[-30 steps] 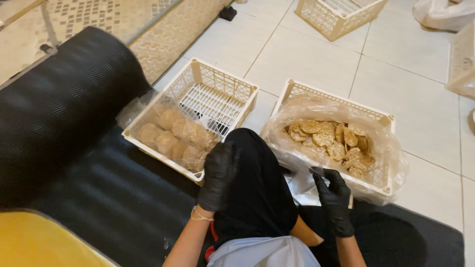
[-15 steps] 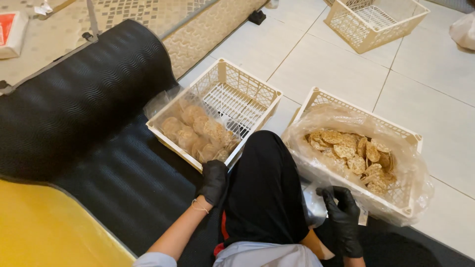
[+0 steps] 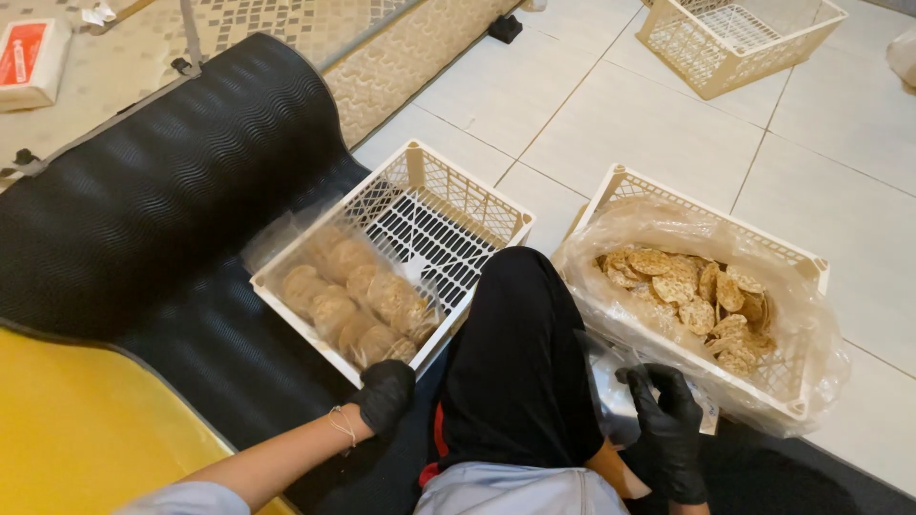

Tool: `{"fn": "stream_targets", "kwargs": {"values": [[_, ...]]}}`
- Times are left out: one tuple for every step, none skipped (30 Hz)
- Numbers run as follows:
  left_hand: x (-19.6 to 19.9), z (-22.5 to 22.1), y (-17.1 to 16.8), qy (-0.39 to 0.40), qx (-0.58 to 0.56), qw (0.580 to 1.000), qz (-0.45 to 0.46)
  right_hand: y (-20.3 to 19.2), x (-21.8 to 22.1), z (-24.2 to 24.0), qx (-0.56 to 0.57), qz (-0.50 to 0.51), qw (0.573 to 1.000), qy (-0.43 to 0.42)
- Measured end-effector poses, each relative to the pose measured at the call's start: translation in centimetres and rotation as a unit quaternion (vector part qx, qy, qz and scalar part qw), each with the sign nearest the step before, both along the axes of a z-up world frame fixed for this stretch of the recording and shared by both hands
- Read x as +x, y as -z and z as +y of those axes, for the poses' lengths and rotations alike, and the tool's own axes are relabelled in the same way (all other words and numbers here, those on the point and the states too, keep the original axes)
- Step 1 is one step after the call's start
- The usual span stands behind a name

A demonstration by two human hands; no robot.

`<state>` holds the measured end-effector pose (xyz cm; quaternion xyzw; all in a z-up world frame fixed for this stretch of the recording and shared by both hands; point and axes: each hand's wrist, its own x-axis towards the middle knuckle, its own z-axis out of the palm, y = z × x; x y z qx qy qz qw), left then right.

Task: Packing thin, round food items from a large crate into individual plastic bags.

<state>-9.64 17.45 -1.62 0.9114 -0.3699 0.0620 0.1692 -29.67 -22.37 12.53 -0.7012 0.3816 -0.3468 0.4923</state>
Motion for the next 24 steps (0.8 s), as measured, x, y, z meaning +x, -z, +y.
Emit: {"fn": "stream_targets", "kwargs": {"values": [[-0.6, 1.0, 0.3, 0.002, 0.001, 1.0, 0.002, 1.5, -0.4, -0.9, 0.001, 0.0, 1.0, -0.002], [-1.3, 1.9, 0.5, 0.004, 0.002, 1.0, 0.004, 3.1, -0.8, -1.8, -0.032, 0.01, 0.999, 0.006], [-2.0, 2.7, 0.7, 0.004, 0.002, 1.0, 0.006, 4.5, -1.1, -2.8, -0.067, 0.02, 0.997, 0.013], [-2.8, 3.3, 0.9, 0.004, 0.002, 1.0, 0.007, 3.4, -0.7, -2.3, -0.067, 0.02, 0.998, 0.01], [-3.6, 3.7, 1.1, 0.005, 0.001, 1.0, 0.01, 2.3, -0.3, -1.7, -0.051, 0.011, 0.999, 0.009], [-4.4, 4.2, 1.3, 0.006, 0.001, 1.0, 0.012, 1.2, 0.0, -1.2, -0.036, 0.002, 0.999, 0.009], [-4.9, 4.5, 1.5, 0.008, 0.0, 1.0, 0.014, 0.8, 0.1, -1.0, -0.036, 0.002, 0.999, 0.007], [-5.3, 4.7, 1.6, 0.01, -0.001, 1.0, 0.015, 0.5, 0.1, -0.9, -0.039, -0.002, 0.999, -0.006], [-5.7, 5.0, 1.7, 0.012, -0.002, 1.0, 0.017, 0.1, 0.2, -0.7, -0.04, -0.007, 0.999, -0.018], [-6.1, 5.2, 1.6, 0.015, -0.002, 1.0, 0.019, -0.5, 0.1, -0.3, -0.041, -0.007, 0.999, -0.02], [-6.5, 5.3, 1.6, 0.017, -0.003, 1.0, 0.02, -1.1, 0.1, 0.1, -0.079, 0.023, 0.996, -0.03], [-6.8, 5.4, 1.5, 0.019, -0.004, 1.0, 0.02, -1.6, 0.0, 0.5, -0.117, 0.052, 0.991, -0.041], [-7.2, 5.7, 1.5, 0.022, -0.005, 0.999, 0.022, -1.0, 0.2, 0.2, -0.117, 0.052, 0.991, -0.041], [-7.5, 6.1, 1.6, 0.025, -0.005, 0.999, 0.024, -0.3, 0.4, -0.1, -0.076, 0.011, 0.997, -0.029], [-7.9, 6.4, 1.6, 0.029, -0.006, 0.999, 0.025, 0.4, 0.5, -0.5, -0.033, -0.03, 0.999, -0.015], [-8.0, 6.5, 1.2, 0.033, -0.006, 0.999, 0.027, 0.0, 0.5, -0.2, -0.033, -0.029, 0.999, -0.015], [-8.1, 6.4, 0.9, 0.037, -0.006, 0.999, 0.028, -0.4, 0.6, 0.0, -0.03, -0.016, 0.999, -0.01], [-8.1, 6.4, 0.6, 0.042, -0.007, 0.999, 0.029, -0.8, 0.6, 0.1, -0.027, -0.002, 1.0, -0.005], [-7.5, 4.7, -0.7, 0.047, -0.006, 0.998, 0.03, 0.3, 0.4, -0.5, -0.026, -0.002, 1.0, -0.004], [-7.6, 3.1, -1.9, 0.051, -0.006, 0.998, 0.031, 1.4, 0.2, -1.2, -0.027, -0.026, 0.999, -0.004], [-8.0, 2.0, -3.2, 0.056, -0.005, 0.998, 0.03, 2.6, 0.1, -1.9, -0.026, -0.052, 0.998, -0.003], [-8.4, 1.7, -3.5, 0.062, -0.004, 0.998, 0.029, 0.8, 0.4, -1.1, -0.025, -0.054, 0.998, -0.002], [-8.9, 1.7, -3.8, 0.069, -0.003, 0.997, 0.031, -1.0, 0.5, -0.4, -0.033, -0.019, 0.999, 0.001], [-9.2, 1.7, -4.2, 0.076, -0.003, 0.997, 0.032, -2.8, 0.6, 0.4, -0.04, 0.017, 0.999, 0.003]]}}
